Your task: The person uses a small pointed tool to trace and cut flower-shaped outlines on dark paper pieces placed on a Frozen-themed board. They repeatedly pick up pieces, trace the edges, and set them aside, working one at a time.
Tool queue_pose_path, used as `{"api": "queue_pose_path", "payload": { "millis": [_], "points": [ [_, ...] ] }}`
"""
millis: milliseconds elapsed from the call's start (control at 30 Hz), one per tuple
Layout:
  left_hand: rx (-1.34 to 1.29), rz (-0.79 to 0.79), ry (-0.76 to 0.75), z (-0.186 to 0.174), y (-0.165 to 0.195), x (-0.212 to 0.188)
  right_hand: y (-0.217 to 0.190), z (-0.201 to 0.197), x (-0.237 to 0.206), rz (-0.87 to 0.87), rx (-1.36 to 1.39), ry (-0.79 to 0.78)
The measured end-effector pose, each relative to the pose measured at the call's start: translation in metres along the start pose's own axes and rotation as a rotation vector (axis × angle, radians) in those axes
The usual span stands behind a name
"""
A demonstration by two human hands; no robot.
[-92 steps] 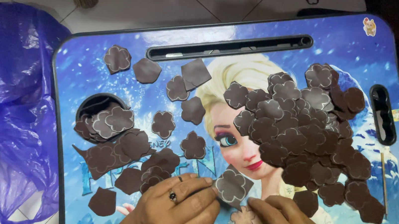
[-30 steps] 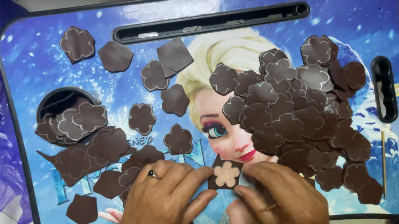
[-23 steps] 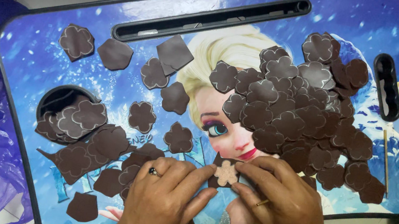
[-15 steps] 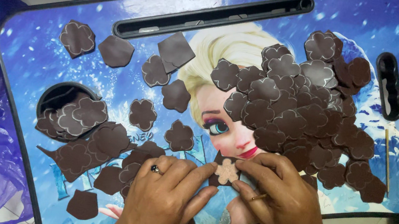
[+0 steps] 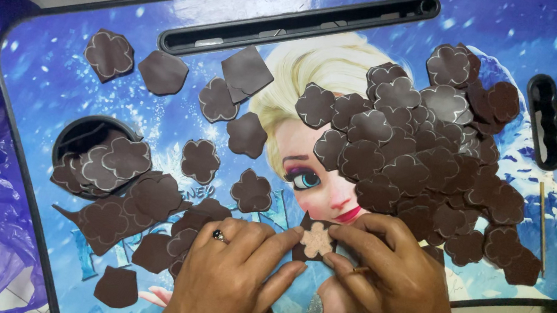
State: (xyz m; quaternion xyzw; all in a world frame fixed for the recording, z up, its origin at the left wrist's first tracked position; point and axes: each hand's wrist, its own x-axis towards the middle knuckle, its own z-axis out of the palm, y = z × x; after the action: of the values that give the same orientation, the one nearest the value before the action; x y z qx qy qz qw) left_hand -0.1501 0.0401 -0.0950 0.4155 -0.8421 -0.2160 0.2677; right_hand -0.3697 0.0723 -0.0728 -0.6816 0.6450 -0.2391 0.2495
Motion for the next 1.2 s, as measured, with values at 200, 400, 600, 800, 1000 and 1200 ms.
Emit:
{"api": "queue_pose_path", "payload": {
  "millis": [200,400,600,800,1000,1200],
  "points": [
    [0.147,0.025,0.072,0.011,0.005,0.004,-0.001,-0.001,0.000,-0.002,-0.038,-0.004],
    [0.200,0.035,0.119,0.015,0.010,0.004,0.000,-0.006,-0.003,-0.061,-0.011,0.045],
    [0.165,0.029,0.104,0.013,0.009,0.006,0.006,-0.008,-0.005,0.005,0.038,0.018],
    [0.136,0.012,0.111,0.012,0.010,0.009,0.004,-0.002,-0.003,-0.078,-0.053,0.024],
    [0.124,0.007,0.101,0.011,0.007,0.010,0.004,-0.001,0.000,-0.062,-0.046,0.013],
    [0.132,0.016,0.111,0.013,0.007,0.008,0.004,-0.001,0.002,-0.056,-0.046,0.011]
  ]
}}
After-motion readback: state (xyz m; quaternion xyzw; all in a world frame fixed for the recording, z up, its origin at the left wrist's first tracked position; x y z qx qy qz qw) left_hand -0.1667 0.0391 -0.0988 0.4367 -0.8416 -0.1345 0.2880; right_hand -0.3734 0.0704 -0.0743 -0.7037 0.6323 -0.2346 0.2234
